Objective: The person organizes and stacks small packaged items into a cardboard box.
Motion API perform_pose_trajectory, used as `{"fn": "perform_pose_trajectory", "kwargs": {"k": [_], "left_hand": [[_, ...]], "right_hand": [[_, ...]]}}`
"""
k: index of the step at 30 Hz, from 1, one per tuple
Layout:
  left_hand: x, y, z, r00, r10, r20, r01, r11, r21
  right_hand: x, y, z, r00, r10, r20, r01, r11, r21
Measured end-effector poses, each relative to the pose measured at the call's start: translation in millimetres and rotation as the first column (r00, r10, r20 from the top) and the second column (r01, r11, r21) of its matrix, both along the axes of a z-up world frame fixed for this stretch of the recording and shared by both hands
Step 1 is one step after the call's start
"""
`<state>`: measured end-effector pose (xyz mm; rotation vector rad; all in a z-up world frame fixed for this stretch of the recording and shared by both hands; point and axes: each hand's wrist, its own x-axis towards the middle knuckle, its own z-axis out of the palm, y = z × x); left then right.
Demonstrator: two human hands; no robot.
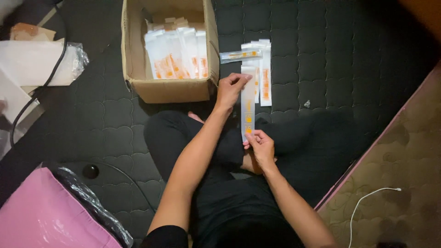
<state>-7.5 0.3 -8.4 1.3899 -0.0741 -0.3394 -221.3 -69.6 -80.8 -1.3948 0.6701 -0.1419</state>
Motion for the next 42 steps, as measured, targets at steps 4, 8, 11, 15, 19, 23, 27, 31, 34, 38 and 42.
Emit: {"fn": "perform_pose_trajectory", "kwargs": {"k": [4, 8, 11, 15, 19, 23, 27, 31, 34, 38, 42], "left_hand": [[0.6, 2.0, 0.9, 1.0, -0.014, 0.011, 0.013, 1.0, 0.029], [0.5, 3.5, 7.1, 1.0, -0.022, -0.008, 0.023, 1.0, 0.011], [8.6, 6.4, 2.5, 0.999, -0.009, -0.053, 0.008, 1.0, -0.013], [21.5, 4.1, -28.0, 0.994, 0.003, -0.112, -0.001, 1.0, 0.016], [6.4, -7.6, -11.4, 0.99, -0.059, -0.131, 0.067, 0.996, 0.057], [1.0, -15.6, -3.9, 0.968, -0.113, -0.222, 0.119, 0.993, 0.015], [15.1, -19.9, -28.7, 0.948, -0.11, -0.297, 0.106, 0.994, -0.031], [27.8, -38.6, -53.8, 0.958, -0.134, -0.254, 0.14, 0.99, 0.01], [36.3, -54.0, -58.3, 0.962, -0.161, -0.22, 0.179, 0.982, 0.061], [56.4, -73.4, -58.3, 0.955, -0.249, -0.158, 0.272, 0.951, 0.147], [86.7, -80.3, -88.3, 0.939, -0.34, -0.042, 0.331, 0.87, 0.366]], "right_hand": [[0.2, -0.2, 1.6, 1.0, 0.011, -0.029, -0.011, 1.0, 0.0], [1.6, -5.9, 2.0, 0.997, 0.046, -0.069, -0.043, 0.998, 0.041], [7.7, -17.0, 19.2, 0.98, 0.119, -0.158, -0.112, 0.992, 0.048], [24.7, -34.6, 127.7, 0.886, 0.212, -0.413, -0.406, 0.785, -0.468], [54.7, -50.9, 127.1, 0.954, 0.213, -0.213, -0.298, 0.568, -0.768], [88.9, -70.5, 85.0, 0.968, 0.249, -0.036, -0.21, 0.719, -0.663], [101.5, -75.1, 53.0, 0.988, 0.149, 0.047, -0.096, 0.814, -0.573], [104.1, -83.3, 24.4, 0.99, 0.111, 0.084, -0.053, 0.859, -0.508], [110.3, -87.9, 6.3, 0.994, 0.036, 0.103, 0.007, 0.921, -0.39], [118.3, -96.1, -12.9, 0.987, -0.028, 0.156, 0.054, 0.986, -0.161], [117.8, -107.6, -38.1, 0.985, -0.075, 0.157, 0.098, 0.984, -0.147]]}}
